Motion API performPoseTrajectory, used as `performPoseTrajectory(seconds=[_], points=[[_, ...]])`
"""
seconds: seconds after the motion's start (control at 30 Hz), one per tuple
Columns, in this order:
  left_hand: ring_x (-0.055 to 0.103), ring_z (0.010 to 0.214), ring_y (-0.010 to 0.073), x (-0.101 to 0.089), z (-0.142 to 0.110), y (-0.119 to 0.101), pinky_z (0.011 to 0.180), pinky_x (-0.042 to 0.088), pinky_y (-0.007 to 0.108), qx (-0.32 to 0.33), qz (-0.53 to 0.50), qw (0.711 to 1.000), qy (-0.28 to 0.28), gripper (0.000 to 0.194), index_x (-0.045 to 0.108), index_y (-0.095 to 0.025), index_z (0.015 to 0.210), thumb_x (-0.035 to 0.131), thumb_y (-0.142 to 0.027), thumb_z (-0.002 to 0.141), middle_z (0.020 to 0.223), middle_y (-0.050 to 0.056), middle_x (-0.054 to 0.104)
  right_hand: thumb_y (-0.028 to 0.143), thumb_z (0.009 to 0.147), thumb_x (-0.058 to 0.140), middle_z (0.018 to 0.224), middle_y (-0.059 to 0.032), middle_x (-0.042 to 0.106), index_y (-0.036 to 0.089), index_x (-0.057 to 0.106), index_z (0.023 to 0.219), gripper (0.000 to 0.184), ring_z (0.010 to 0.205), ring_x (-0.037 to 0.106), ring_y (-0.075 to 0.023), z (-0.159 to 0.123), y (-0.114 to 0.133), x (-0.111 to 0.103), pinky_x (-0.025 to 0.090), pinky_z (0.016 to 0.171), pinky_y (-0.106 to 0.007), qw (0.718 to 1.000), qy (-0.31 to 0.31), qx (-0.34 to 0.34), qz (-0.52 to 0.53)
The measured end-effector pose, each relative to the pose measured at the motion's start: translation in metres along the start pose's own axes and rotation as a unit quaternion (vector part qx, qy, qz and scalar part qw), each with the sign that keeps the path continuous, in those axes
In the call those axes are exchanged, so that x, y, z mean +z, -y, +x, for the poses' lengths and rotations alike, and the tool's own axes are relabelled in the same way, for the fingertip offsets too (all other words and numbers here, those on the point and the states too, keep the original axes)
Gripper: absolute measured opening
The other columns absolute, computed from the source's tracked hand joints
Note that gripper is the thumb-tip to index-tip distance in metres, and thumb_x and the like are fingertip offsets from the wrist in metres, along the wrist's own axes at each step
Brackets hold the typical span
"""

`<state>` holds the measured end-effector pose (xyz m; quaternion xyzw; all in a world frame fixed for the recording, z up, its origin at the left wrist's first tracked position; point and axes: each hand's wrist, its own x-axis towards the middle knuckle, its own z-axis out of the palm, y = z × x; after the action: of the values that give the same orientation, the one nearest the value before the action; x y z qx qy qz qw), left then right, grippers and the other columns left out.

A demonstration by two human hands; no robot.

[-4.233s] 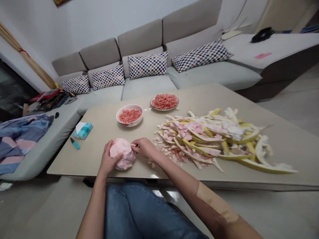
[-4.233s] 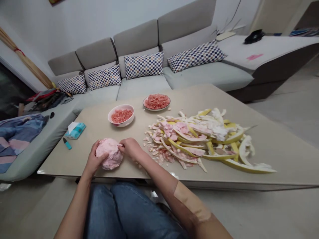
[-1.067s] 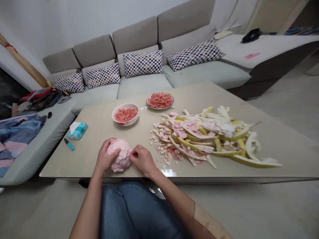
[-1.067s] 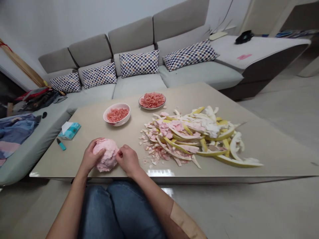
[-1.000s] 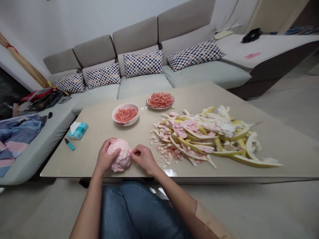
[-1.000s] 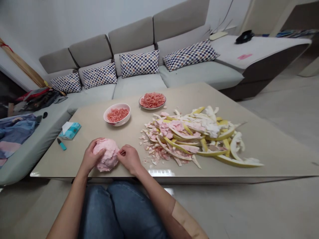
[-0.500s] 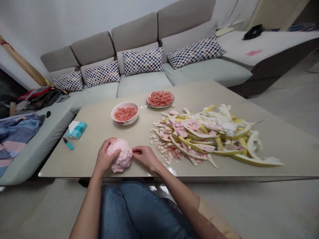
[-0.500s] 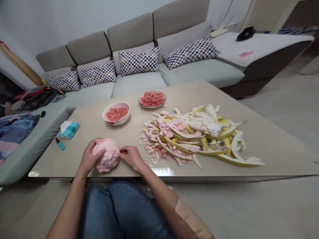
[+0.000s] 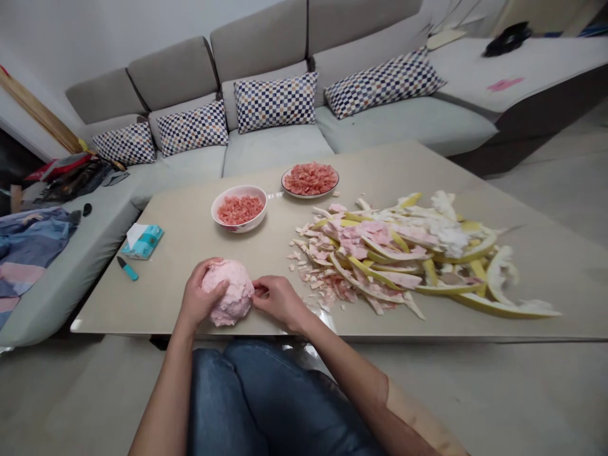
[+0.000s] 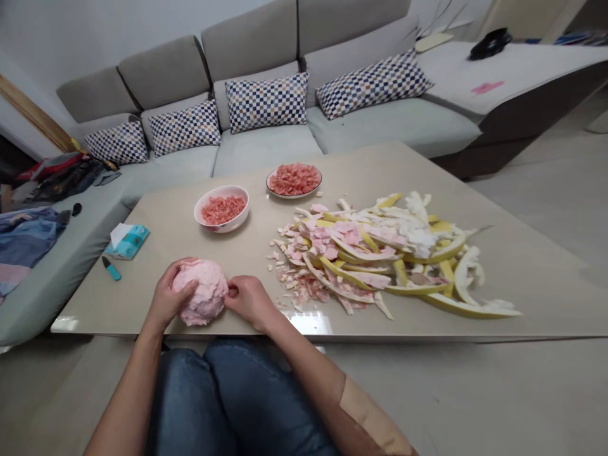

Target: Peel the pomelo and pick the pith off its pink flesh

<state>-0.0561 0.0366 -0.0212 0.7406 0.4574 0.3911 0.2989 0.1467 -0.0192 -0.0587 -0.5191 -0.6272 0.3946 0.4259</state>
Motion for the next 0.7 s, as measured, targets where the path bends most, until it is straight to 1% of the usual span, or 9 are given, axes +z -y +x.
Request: performPoseTrajectory(seconds=[0.07,0.17,0.27,0.33,0.43,0.5,0.57,0.7], points=[[0.058,0.114,0.0251,0.001,0.000,0.000,0.105,0.043,0.039,0.002,0.007,1.000,0.001,0.047,0.060,-0.020,0.117,0.070,-0.039,0.075,0.121,0.009,0.063,0.011,0.075,0.062,0.072,-0.0018,0.072,0.017,0.075,0.081,0.015,0.063,0.062,-0.0130,-0.002,0.000,0.005,0.044,0.061,-0.020,0.999,-0.021,0.002,-0.033],[0.059,0.114,0.0254,0.001,0.000,-0.001,0.105,0.043,0.040,0.006,0.016,1.000,-0.001,0.047,0.060,-0.020,0.117,0.070,-0.039,0.075,0.121,0.009,0.063,0.010,0.075,0.063,0.072,-0.0030,0.071,0.017,0.074,0.080,0.014,0.064,0.061,-0.0143,-0.004,-0.001,0.012,0.044,0.063,-0.022,0.994,-0.068,0.002,-0.082],[0.058,0.115,0.0252,0.002,-0.002,-0.003,0.105,0.043,0.039,0.015,0.023,1.000,-0.005,0.047,0.060,-0.020,0.116,0.070,-0.040,0.075,0.121,0.009,0.063,0.010,0.077,0.061,0.075,-0.0043,0.072,0.017,0.074,0.082,0.015,0.067,0.062,-0.0151,-0.004,-0.003,0.016,0.045,0.065,-0.023,0.991,-0.102,0.005,-0.087],[0.058,0.115,0.0250,0.002,-0.002,-0.004,0.104,0.043,0.039,0.014,0.018,1.000,-0.005,0.046,0.060,-0.020,0.116,0.070,-0.040,0.075,0.121,0.009,0.063,0.011,0.079,0.061,0.079,-0.0044,0.073,0.017,0.074,0.086,0.016,0.069,0.064,-0.0152,-0.004,-0.007,0.015,0.046,0.066,-0.023,0.994,-0.093,0.005,-0.058],[0.058,0.114,0.0251,0.002,-0.002,-0.003,0.104,0.043,0.039,0.006,0.010,1.000,-0.003,0.047,0.060,-0.019,0.116,0.070,-0.040,0.075,0.121,0.009,0.063,0.012,0.079,0.063,0.083,-0.0034,0.075,0.019,0.075,0.093,0.019,0.071,0.066,-0.0149,-0.003,-0.011,0.012,0.048,0.067,-0.022,0.999,-0.050,-0.002,-0.004],[0.058,0.115,0.0251,0.002,-0.001,-0.002,0.105,0.042,0.040,0.003,0.006,1.000,-0.002,0.048,0.060,-0.019,0.116,0.070,-0.040,0.075,0.120,0.010,0.063,0.013,0.077,0.065,0.084,-0.0030,0.076,0.019,0.075,0.092,0.019,0.071,0.067,-0.0147,-0.002,-0.013,0.010,0.049,0.067,-0.022,0.999,-0.037,0.002,0.016],[0.058,0.115,0.0250,0.002,-0.001,-0.002,0.105,0.042,0.039,0.004,0.006,1.000,0.000,0.048,0.059,-0.019,0.116,0.071,-0.040,0.074,0.121,0.009,0.063,0.013,0.077,0.065,0.083,-0.0033,0.076,0.018,0.075,0.087,0.015,0.071,0.067,-0.0149,-0.001,-0.013,0.010,0.048,0.065,-0.022,0.999,-0.047,0.013,0.015],[0.058,0.114,0.0246,0.003,-0.002,-0.003,0.104,0.043,0.039,0.009,0.023,1.000,-0.007,0.048,0.059,-0.020,0.116,0.070,-0.040,0.075,0.120,0.009,0.063,0.012,0.075,0.065,0.074,-0.0031,0.074,0.016,0.073,0.078,0.010,0.066,0.065,-0.0145,0.001,-0.012,0.015,0.046,0.060,-0.021,0.995,-0.095,0.033,-0.005]])
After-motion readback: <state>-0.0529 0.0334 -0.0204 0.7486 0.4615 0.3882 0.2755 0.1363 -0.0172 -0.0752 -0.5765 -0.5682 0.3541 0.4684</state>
